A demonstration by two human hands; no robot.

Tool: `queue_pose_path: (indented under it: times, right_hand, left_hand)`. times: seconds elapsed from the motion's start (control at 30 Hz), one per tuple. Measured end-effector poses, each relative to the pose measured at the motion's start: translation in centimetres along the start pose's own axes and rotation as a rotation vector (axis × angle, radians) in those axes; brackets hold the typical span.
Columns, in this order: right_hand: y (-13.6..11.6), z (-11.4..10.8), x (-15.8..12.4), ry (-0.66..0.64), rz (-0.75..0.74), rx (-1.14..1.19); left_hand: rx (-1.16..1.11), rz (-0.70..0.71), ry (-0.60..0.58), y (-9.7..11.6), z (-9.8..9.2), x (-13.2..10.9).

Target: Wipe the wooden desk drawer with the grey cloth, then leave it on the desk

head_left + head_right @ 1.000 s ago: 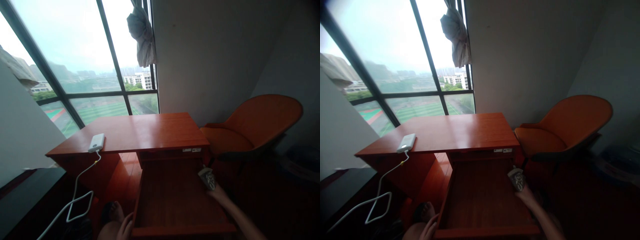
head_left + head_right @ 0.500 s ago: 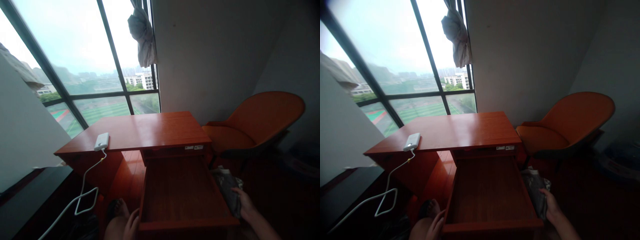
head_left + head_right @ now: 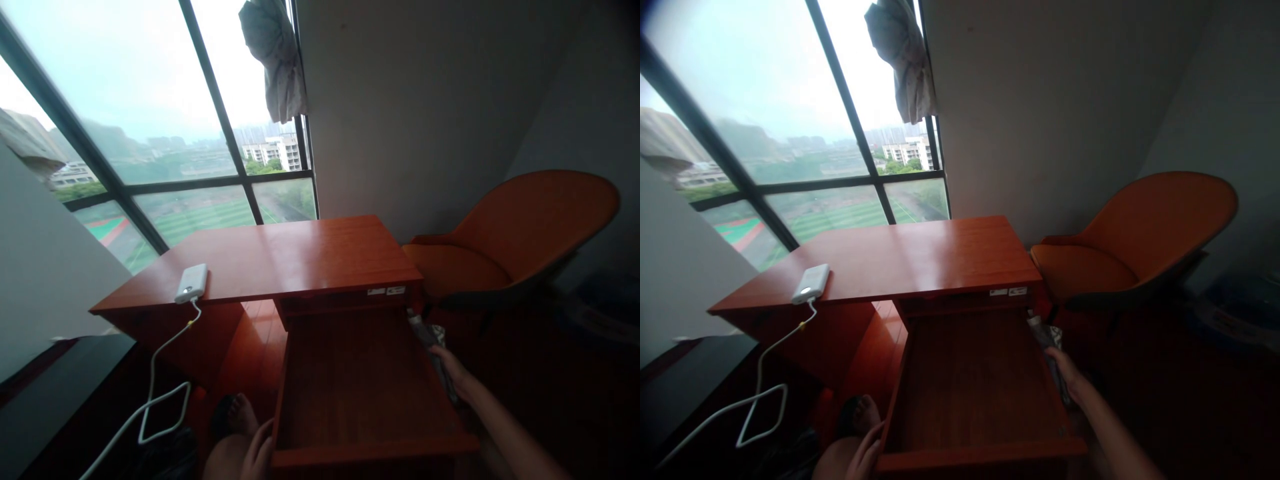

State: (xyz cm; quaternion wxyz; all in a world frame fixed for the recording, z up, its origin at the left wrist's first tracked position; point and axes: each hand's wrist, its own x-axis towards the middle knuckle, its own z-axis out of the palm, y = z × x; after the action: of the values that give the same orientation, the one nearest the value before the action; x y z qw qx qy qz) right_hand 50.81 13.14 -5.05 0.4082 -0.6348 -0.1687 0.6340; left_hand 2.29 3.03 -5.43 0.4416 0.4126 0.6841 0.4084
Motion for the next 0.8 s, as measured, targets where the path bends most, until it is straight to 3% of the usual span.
queue_pose_path:
  times: [0.1, 0.33, 0.5, 0.63, 0.8]
  right_hand:
    - [-1.4, 1.0, 1.6, -0.016, 0.006, -0.013]
    - [-4.0, 3.0, 3.9, -0.085, -0.017, -0.027]
    - [-2.6, 2.6, 4.0, -0.144, -0.085, -0.009]
    - [-1.2, 2.0, 3.4, -0.059, -0.224, 0.002]
    - [0.6, 0.5, 1.7, 0.028, -0.192, 0.005]
  left_hand:
    - [0.006, 0.036, -0.006, -0.7, -0.2, 0.2]
    - [-0.076, -0.033, 0.023, -1.3, 0.5, 0.6]
    - [-0.087, -0.057, 0.052, -1.1, 0.5, 0.4]
    - [-0.062, -0.057, 0.072, -1.1, 0.4, 0.2]
    - [0.007, -0.029, 0.092, -1.1, 0.4, 0.5]
